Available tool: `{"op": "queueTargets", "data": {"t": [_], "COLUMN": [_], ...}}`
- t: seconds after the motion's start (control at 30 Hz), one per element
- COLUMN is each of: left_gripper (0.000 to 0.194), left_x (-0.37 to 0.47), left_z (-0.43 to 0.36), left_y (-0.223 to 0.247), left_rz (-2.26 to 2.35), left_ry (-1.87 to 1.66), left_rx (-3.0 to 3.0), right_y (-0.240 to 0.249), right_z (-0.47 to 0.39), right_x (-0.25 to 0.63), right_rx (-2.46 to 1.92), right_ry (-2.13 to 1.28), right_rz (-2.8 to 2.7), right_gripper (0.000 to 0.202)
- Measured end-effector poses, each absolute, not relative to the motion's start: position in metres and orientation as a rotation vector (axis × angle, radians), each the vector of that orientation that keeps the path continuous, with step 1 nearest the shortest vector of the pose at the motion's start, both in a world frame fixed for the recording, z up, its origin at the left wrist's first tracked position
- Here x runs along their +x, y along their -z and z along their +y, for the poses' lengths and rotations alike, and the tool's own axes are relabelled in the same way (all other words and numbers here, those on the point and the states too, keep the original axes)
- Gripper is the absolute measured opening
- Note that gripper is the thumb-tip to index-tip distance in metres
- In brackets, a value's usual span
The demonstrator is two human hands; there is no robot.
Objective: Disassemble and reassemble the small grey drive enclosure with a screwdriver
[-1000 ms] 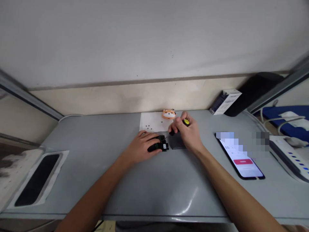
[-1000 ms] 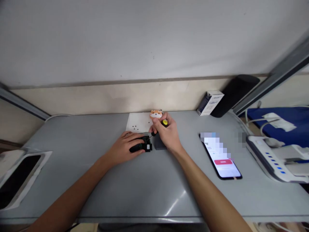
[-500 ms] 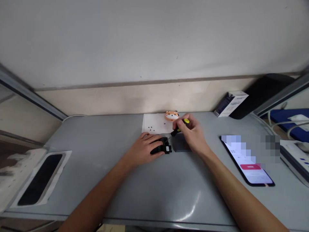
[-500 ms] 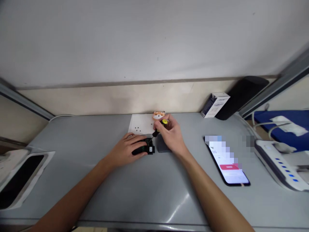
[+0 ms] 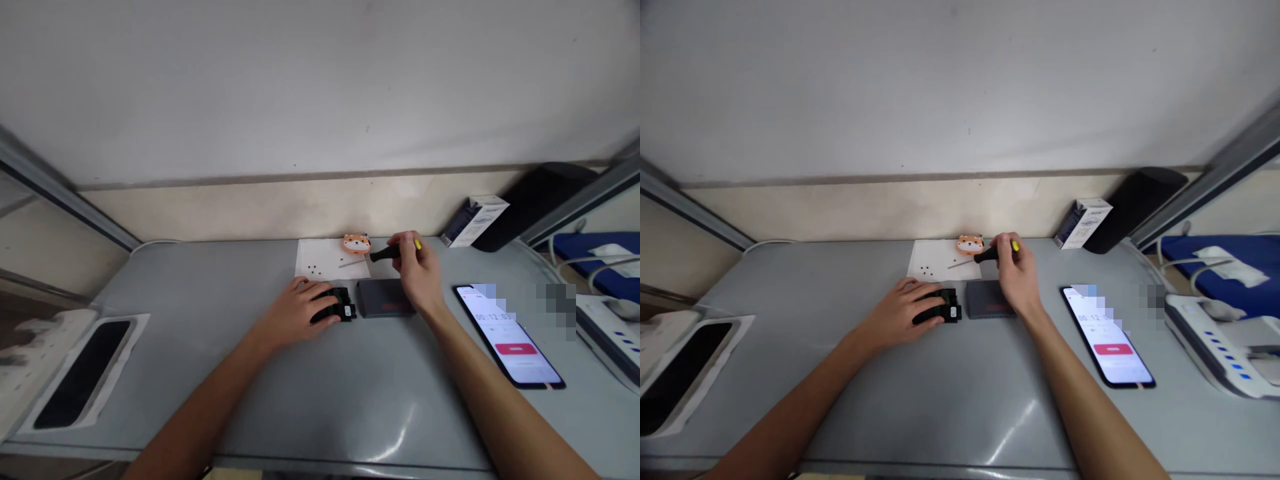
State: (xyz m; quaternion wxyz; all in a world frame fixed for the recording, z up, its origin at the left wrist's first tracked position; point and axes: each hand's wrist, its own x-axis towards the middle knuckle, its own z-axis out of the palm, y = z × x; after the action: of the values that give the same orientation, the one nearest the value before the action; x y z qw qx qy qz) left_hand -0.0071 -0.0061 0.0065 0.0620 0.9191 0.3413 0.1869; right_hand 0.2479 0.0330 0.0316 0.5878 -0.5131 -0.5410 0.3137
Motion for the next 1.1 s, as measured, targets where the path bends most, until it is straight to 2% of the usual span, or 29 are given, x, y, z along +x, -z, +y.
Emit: {"op": "queueTargets", "data": {"t": [0.23, 0.47, 0.8, 1.1], "left_gripper": [0.032, 0.033, 0.019, 0.019], "left_x": [-0.012, -0.015, -0.016, -0.015], "left_z": [-0.003, 0.006, 0.009, 0.01], "left_y": [-0.008, -0.003, 0.005, 0.006], "left_rz": [1.19, 1.41, 1.558, 1.501], "left_ry": [-0.885, -1.167, -1.184, -1.202], "left_rx": [2.652, 2.614, 2.489, 2.522], "right_y": [-0.014, -0.012, -0.029, -0.034], "right_z": [0.044, 0.044, 0.031, 0.021], "right_x": [0.246, 0.243, 0.229, 0.218], "right_rx": [-1.388, -1.404, -1.257, -1.215], "right_ry": [-0.68, -0.685, -0.925, -1.019], "right_rz": [-1.206, -1.176, -1.042, -1.041], "right_gripper": [0.068, 0.065, 0.066, 0.066]}}
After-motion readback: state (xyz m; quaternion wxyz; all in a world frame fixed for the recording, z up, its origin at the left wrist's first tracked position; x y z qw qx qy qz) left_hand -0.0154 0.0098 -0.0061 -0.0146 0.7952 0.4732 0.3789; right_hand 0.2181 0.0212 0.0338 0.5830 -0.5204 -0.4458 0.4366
